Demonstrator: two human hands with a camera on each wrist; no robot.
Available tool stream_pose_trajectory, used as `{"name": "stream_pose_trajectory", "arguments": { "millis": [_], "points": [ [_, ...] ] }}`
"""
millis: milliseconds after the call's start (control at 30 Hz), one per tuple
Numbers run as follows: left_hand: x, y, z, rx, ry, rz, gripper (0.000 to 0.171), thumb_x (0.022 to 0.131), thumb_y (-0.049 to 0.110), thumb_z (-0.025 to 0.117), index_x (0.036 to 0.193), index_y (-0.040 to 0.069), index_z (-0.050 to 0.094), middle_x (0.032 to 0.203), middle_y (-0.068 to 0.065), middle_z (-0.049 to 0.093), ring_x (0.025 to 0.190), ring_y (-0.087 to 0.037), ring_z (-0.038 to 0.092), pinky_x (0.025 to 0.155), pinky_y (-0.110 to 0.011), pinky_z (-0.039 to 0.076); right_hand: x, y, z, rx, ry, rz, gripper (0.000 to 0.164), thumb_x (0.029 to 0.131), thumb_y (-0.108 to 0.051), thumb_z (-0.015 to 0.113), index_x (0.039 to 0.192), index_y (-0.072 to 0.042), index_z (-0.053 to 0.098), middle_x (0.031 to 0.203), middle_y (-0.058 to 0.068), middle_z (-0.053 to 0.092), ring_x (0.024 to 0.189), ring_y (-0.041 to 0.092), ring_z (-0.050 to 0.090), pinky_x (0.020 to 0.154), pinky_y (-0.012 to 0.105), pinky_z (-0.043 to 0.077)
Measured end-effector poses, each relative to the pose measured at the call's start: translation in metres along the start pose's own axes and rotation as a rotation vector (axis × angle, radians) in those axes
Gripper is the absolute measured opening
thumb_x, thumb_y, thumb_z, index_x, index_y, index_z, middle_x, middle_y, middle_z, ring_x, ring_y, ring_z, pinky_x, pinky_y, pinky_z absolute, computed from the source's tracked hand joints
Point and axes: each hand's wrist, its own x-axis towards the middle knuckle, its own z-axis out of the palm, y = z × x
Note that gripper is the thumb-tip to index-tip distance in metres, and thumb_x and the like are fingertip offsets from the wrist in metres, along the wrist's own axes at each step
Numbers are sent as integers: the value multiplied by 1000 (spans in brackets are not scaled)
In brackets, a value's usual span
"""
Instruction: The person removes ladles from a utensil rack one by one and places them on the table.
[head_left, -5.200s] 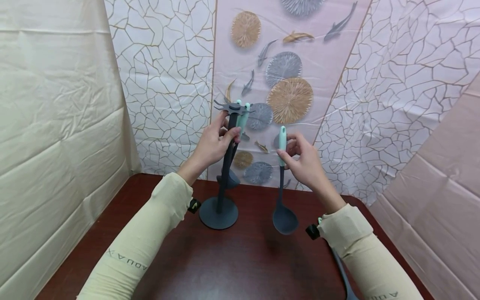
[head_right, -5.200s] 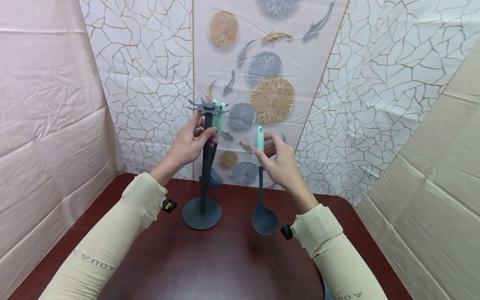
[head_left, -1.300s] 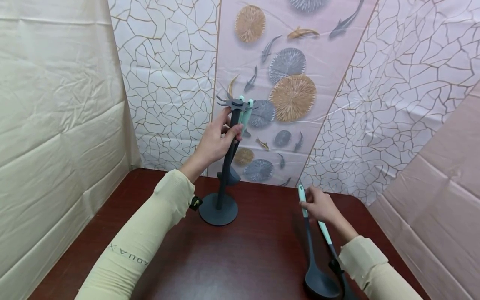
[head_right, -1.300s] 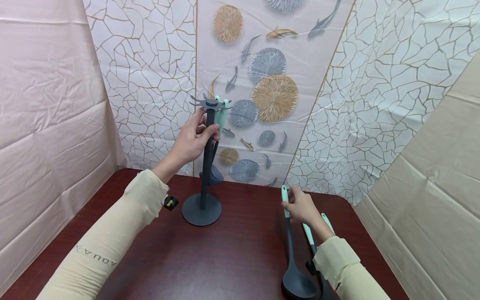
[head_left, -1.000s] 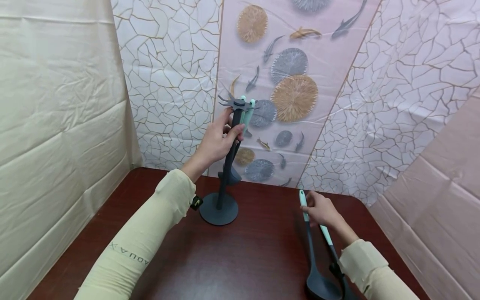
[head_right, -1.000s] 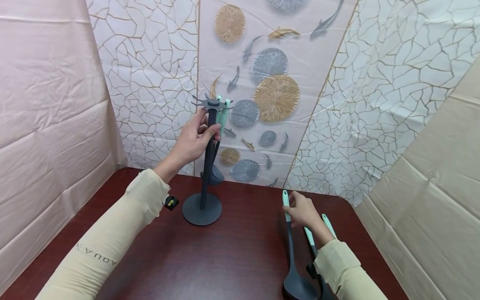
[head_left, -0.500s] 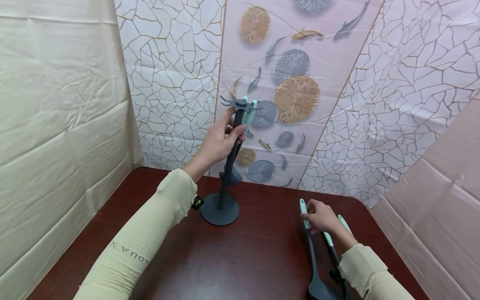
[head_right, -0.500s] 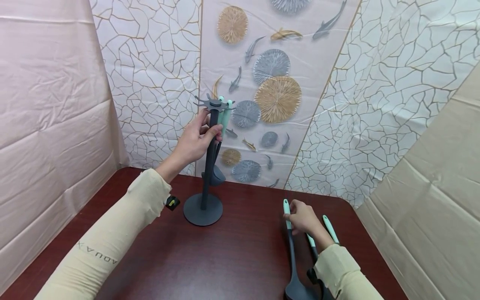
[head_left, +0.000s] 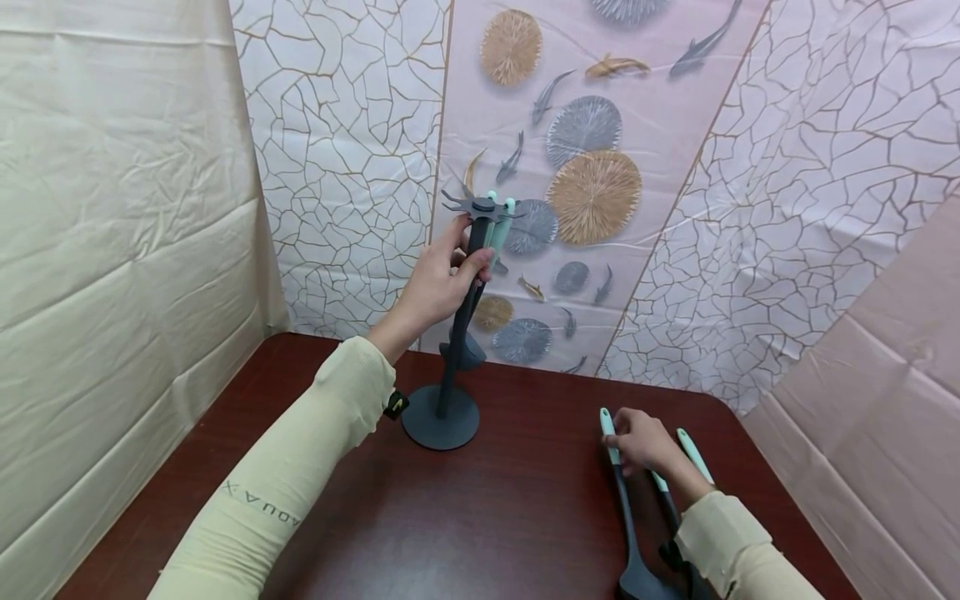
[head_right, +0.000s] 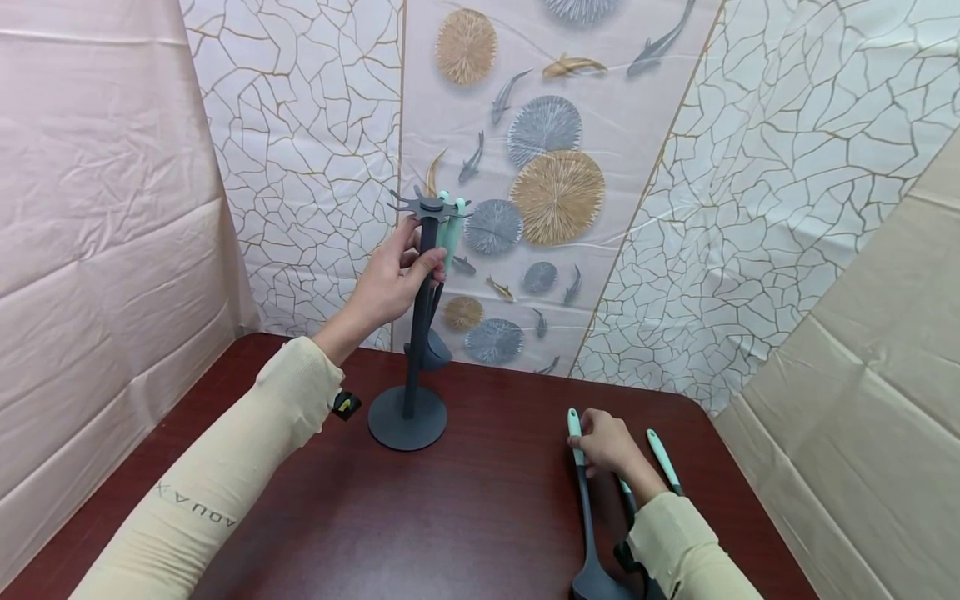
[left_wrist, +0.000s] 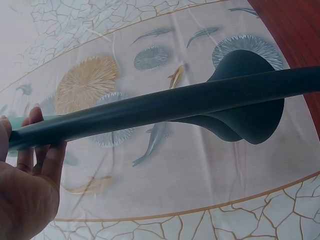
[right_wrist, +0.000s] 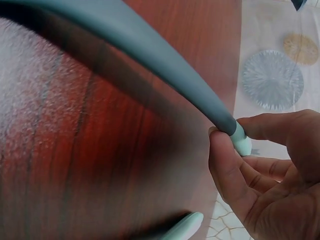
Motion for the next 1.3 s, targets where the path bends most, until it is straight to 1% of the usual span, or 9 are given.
{"name": "stream_pose_trajectory", "arguments": {
  "millis": [267,433,567,667,867,967,1100,1200,1300],
  "points": [
    [-5,16,-1,27,-8,-9,35,110,17,60,143,8,50,99,-17,64,87,-42,73,72,-41,58,-1,7,7,6,-16,24,17,98,-7,73,106,1,61,75,16,62,59,27,66,53,41,60],
    [-3,8,-1,6,3,0,34,110,16,61,141,8,51,98,-17,64,86,-42,73,72,-46,57,-2,8,10,2,-27,16,14,98,-6,74,103,1,62,74,15,61,61,27,65,54,41,60],
    [0,-3,0,8,7,1,35,110,20,62,142,11,52,99,-16,64,85,-40,74,72,-42,56,-3,7,10,-13,-24,12,14,99,-6,73,104,2,63,73,15,61,61,27,65,54,41,60],
    [1,-6,0,9,4,9,35,109,25,62,141,14,52,98,-13,65,84,-35,74,71,-40,56,-3,7,11,-28,-19,14,21,99,-6,73,113,6,62,72,15,60,60,27,64,53,40,60],
    [1,-8,0,34,0,24,34,109,31,62,139,17,53,97,-7,65,84,-28,74,72,-39,58,-4,7,15,-74,-24,22,56,100,-7,72,146,14,50,67,15,60,57,26,63,52,39,59],
    [1,-8,0,41,5,37,34,109,31,62,139,17,53,95,-5,65,83,-28,74,71,-39,58,-4,5,16,-95,-21,6,47,100,-7,72,140,12,57,66,14,57,56,27,63,52,39,59],
    [0,-8,-1,49,9,46,33,110,31,61,138,18,53,94,-4,65,81,-29,74,70,-39,58,-3,2,17,-141,-21,-7,23,101,-7,72,112,11,65,64,12,52,54,26,63,51,37,59],
    [0,-8,-1,48,6,50,33,110,30,61,139,17,53,93,-3,65,79,-28,74,69,-38,58,-4,2,18,-164,-27,3,21,101,-7,72,110,10,66,65,11,52,54,24,63,51,36,58],
    [0,-9,0,42,4,56,33,110,30,61,139,17,53,93,-3,65,79,-27,74,69,-38,58,-4,3,17,-163,-27,10,25,100,-6,72,119,9,66,67,13,53,54,24,63,50,36,58]
  ]
}}
